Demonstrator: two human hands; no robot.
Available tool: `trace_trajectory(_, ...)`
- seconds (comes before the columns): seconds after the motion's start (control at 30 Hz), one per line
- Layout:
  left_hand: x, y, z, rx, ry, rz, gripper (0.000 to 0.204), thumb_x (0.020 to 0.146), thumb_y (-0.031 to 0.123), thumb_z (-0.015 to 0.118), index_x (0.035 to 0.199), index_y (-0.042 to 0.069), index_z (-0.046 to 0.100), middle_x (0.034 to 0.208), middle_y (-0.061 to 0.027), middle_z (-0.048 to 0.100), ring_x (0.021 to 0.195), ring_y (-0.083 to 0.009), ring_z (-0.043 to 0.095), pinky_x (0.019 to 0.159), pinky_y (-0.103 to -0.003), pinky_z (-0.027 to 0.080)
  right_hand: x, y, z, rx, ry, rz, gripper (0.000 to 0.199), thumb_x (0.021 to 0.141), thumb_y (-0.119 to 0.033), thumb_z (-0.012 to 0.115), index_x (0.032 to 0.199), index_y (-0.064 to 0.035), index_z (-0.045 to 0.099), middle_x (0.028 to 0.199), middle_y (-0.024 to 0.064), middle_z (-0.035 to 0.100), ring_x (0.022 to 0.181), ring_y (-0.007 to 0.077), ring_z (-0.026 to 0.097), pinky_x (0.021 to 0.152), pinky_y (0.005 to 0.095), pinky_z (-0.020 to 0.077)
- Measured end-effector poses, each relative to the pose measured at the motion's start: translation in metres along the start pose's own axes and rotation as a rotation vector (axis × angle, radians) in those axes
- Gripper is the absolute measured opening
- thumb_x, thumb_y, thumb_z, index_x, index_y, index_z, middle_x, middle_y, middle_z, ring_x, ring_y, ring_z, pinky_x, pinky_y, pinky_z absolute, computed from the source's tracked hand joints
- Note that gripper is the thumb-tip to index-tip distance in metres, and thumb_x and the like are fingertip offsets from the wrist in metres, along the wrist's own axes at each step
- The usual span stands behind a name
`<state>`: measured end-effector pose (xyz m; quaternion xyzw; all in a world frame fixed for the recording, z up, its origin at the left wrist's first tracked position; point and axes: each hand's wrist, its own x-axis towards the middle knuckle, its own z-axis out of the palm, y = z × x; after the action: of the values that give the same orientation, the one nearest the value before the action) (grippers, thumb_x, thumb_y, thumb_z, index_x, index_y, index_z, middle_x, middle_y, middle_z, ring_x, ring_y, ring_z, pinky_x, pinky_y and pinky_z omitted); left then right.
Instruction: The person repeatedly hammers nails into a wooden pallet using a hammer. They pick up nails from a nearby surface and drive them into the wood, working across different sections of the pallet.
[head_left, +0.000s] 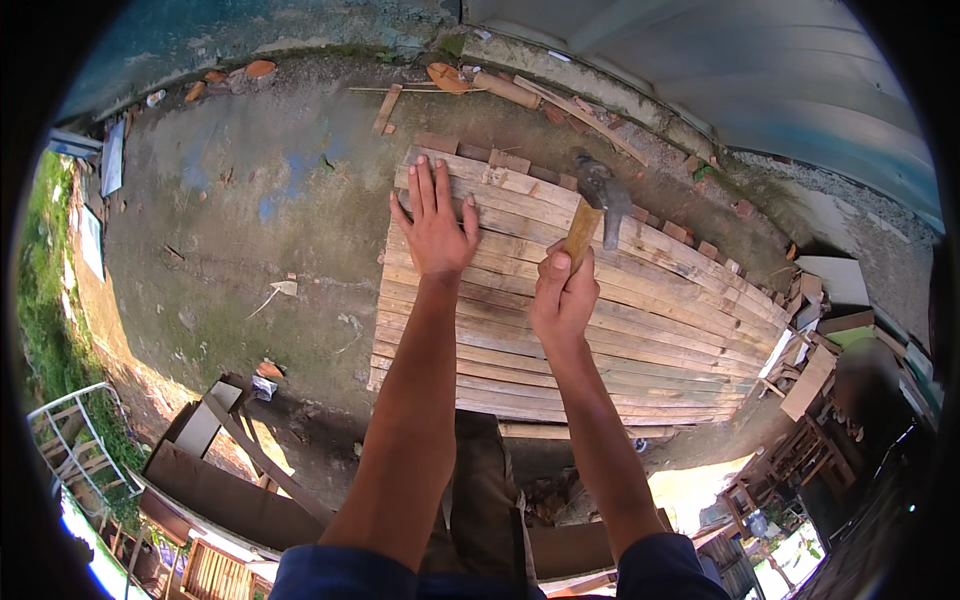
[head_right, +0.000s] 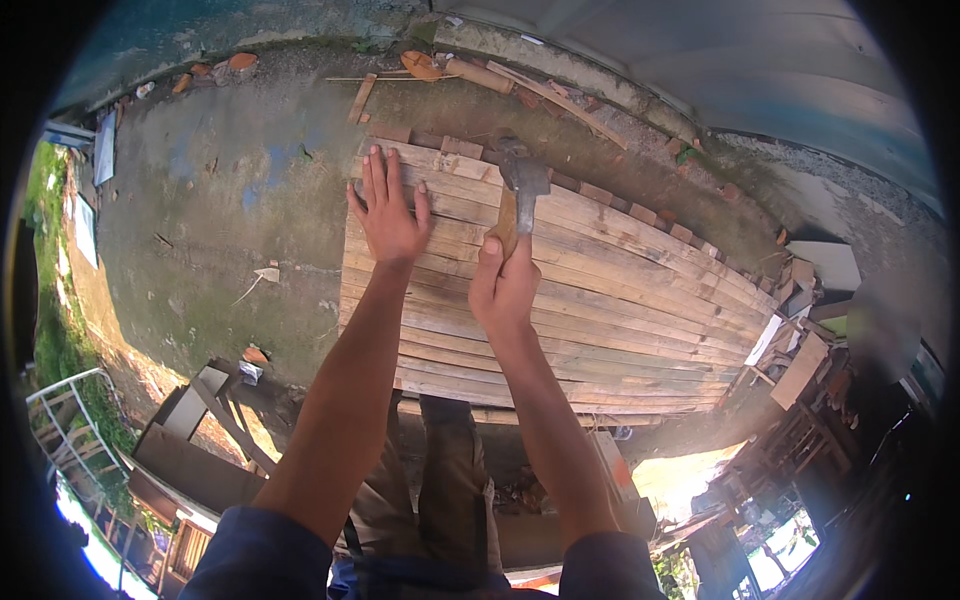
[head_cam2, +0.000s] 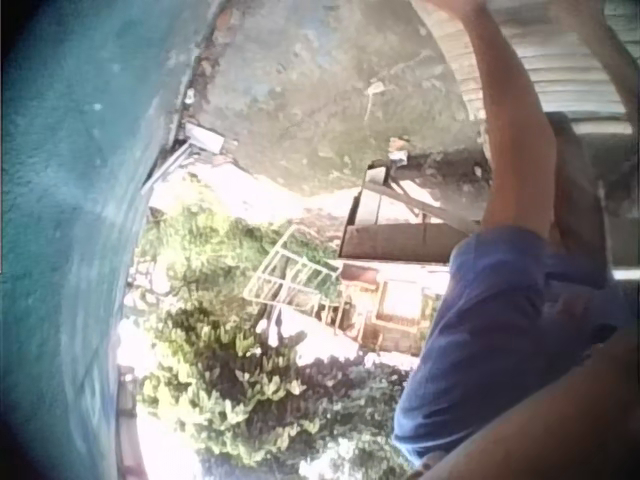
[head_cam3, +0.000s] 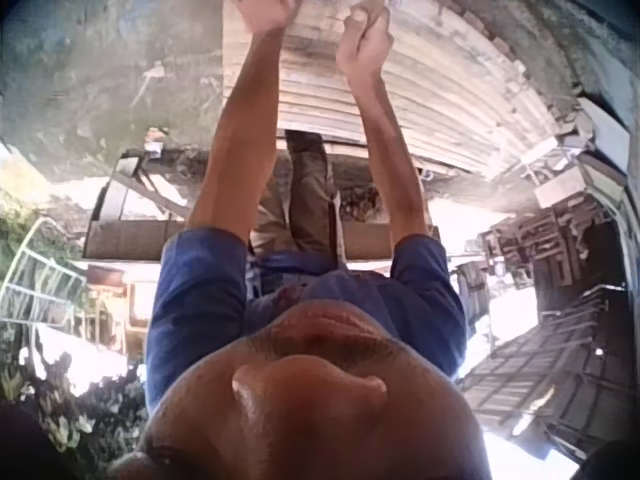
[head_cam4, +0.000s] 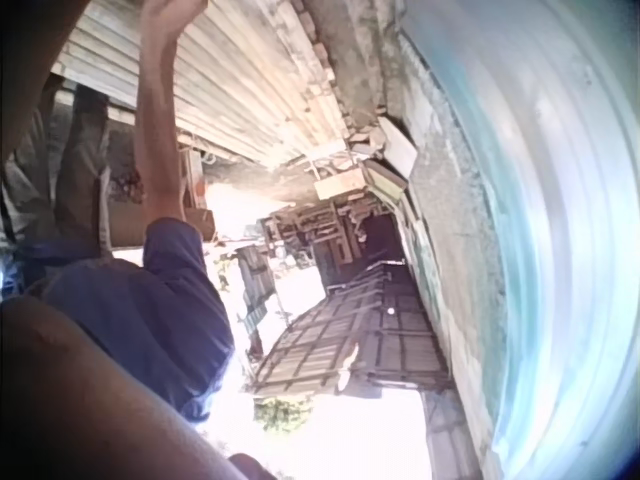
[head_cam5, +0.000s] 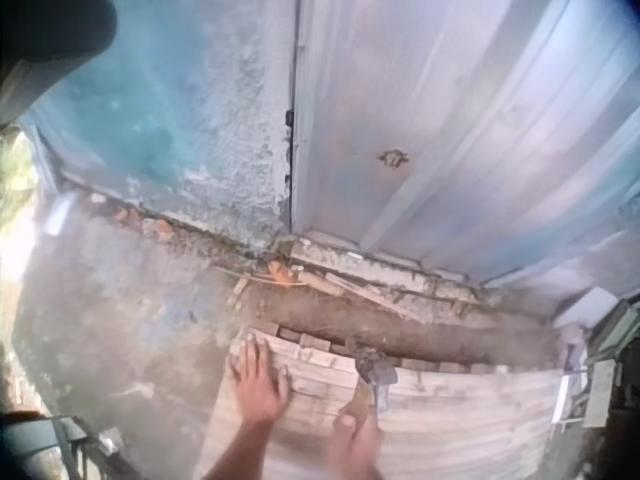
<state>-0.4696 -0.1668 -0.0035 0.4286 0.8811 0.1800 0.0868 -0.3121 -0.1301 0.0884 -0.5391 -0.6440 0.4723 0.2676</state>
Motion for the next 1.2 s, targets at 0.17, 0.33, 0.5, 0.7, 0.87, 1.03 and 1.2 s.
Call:
trace_trajectory(0.17, 0.002, 0.0, 0.002, 0.002, 0.015, -0.001, 0.068, 0.097, 0.037, 0.05, 0.158, 0.011, 0.033, 0.166, -0.0116, 0.027, 0.153, -0.0285, 0.024, 0.122, -0.06, 0.011, 0.001, -0.001, 0.002, -0.428, -0.189, 0.071, 0.035, 0.107, -0.033, 0.052, 0.1, 0.0015, 0.054, 0.063, 0.0152, 0.059, 0.057, 0.0241, 0.063, 0.052, 0.0379, 0.0466)
trace_trajectory(0.33, 0.0, -0.001, -0.004, 0.034, -0.006, 0.014, 0.067, 0.097, 0.036, 0.049, 0.158, 0.011, 0.033, 0.167, -0.012, 0.024, 0.154, -0.0285, 0.023, 0.122, -0.061, 0.011, 0.007, -0.009, 0.004, -0.219, -0.17, 0.108, 0.031, 0.106, -0.03, 0.052, 0.102, 0.0008, 0.056, 0.063, 0.0217, 0.06, 0.059, 0.0401, 0.063, 0.057, 0.045, 0.0481)
trace_trajectory(0.5, -0.001, -0.001, -0.001, 0.021, 0.02, 0.037, 0.066, 0.099, 0.037, 0.046, 0.158, 0.009, 0.033, 0.167, -0.0123, 0.024, 0.154, -0.0285, 0.022, 0.121, -0.062, 0.011, -0.005, 0.012, -0.004, -0.313, -0.095, 0.211, 0.032, 0.105, -0.031, 0.055, 0.099, 0.0002, 0.056, 0.061, 0.0183, 0.058, 0.059, 0.0365, 0.064, 0.056, 0.0453, 0.0481)
trace_trajectory(0.7, -0.001, -0.005, 0.001, -0.063, 0.045, 0.08, 0.063, 0.099, 0.034, 0.047, 0.155, 0.006, 0.038, 0.166, -0.0148, 0.026, 0.154, -0.0296, 0.021, 0.121, -0.062, 0.01, -0.095, 0.068, -0.022, -0.394, 0.24, 0.251, 0.027, 0.101, -0.025, 0.063, 0.105, 0.0011, 0.058, 0.065, 0.0165, 0.061, 0.059, 0.0361, 0.062, 0.058, 0.0455, 0.049)
trace_trajectory(0.87, -0.018, -0.034, -0.023, -0.218, -0.121, 0.26, 0.055, 0.098, 0.02, 0.053, 0.151, 0.009, 0.046, 0.165, -0.0157, 0.029, 0.154, -0.0294, 0.022, 0.124, -0.057, 0.007, -0.144, 0.095, -0.03, -0.338, 0.382, 0.183, 0.028, 0.097, -0.019, 0.066, 0.111, 0.0033, 0.06, 0.093, 0.0215, 0.064, 0.083, 0.0392, 0.063, 0.075, 0.0468, 0.0515)
trace_trajectory(1.03, -0.086, -0.047, -0.091, -0.732, -0.163, -0.211, 0.033, 0.101, 0.012, 0.056, 0.131, -0.002, 0.062, 0.125, -0.0174, 0.07, 0.112, -0.0222, 0.068, 0.092, -0.034, 0.052, -0.182, 0.063, -0.058, -0.39, 0.501, 0.192, 0.026, 0.093, -0.014, 0.068, 0.112, 0.0032, 0.061, 0.107, 0.023, 0.061, 0.099, 0.0399, 0.062, 0.086, 0.0468, 0.0514)
trace_trajectory(1.2, -0.154, -0.015, -0.201, -1.027, -0.354, -0.154, 0.022, 0.104, 0.012, 0.056, 0.115, -0.002, 0.068, 0.091, -0.0078, 0.073, 0.083, -0.0128, 0.066, 0.077, -0.027, 0.053, -0.263, -0.027, -0.112, -0.055, 0.614, 0.387, 0.018, 0.094, -0.013, 0.067, 0.102, 0.0024, 0.066, 0.093, 0.0209, 0.068, 0.08, 0.0324, 0.068, 0.073, 0.0407, 0.0542)
